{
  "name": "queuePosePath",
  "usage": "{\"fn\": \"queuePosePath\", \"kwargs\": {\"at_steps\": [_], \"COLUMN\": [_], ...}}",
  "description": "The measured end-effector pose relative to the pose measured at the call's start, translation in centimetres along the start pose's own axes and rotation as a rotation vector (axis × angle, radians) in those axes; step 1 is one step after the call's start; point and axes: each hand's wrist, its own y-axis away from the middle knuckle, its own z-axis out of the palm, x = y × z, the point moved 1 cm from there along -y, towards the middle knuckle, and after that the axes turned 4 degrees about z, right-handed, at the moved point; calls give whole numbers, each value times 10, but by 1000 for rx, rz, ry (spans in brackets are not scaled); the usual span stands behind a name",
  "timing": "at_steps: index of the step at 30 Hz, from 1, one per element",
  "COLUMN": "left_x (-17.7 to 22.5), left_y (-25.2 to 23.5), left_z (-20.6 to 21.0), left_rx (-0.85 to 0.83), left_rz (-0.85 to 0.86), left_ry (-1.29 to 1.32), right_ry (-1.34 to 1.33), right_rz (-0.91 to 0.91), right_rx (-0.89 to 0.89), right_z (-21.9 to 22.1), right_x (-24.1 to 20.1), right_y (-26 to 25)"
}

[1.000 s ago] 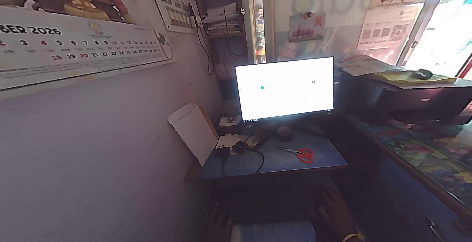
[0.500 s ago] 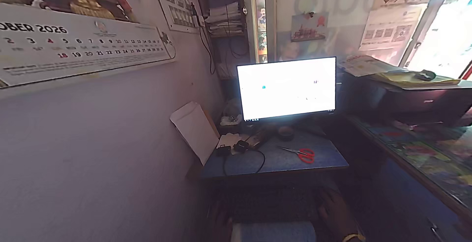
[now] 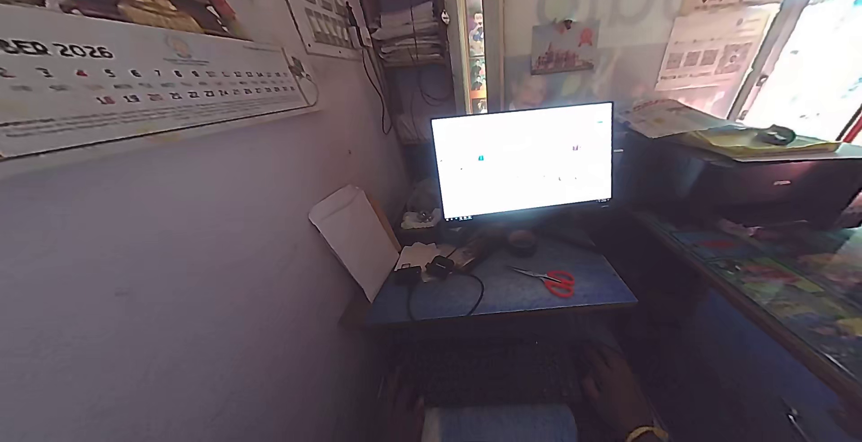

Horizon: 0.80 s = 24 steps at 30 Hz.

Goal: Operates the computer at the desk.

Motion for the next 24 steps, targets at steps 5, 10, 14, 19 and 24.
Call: {"fn": "queuePosePath", "kwargs": {"at_steps": [5, 10, 14, 19, 24], "left_x": [3, 4, -2, -8, -6], "left_y": [-3, -3, -1, -1, -1], "left_z": [1, 2, 7, 14, 12], "left_rx": [-39, -32, -22, -27, -38], "left_rz": [-24, -26, -17, -22, -38], "left_ry": [24, 24, -7, -48, -47], "right_ry": [3, -2, 9, 21, 9], "right_rz": [37, 76, 68, 76, 125], "right_rx": [-53, -113, -90, -104, -125], "right_z": [-4, -9, -8, -6, -8], "right_x": [1, -1, -2, -1, -3], "right_y": [0, 0, 1, -1, -3]}}
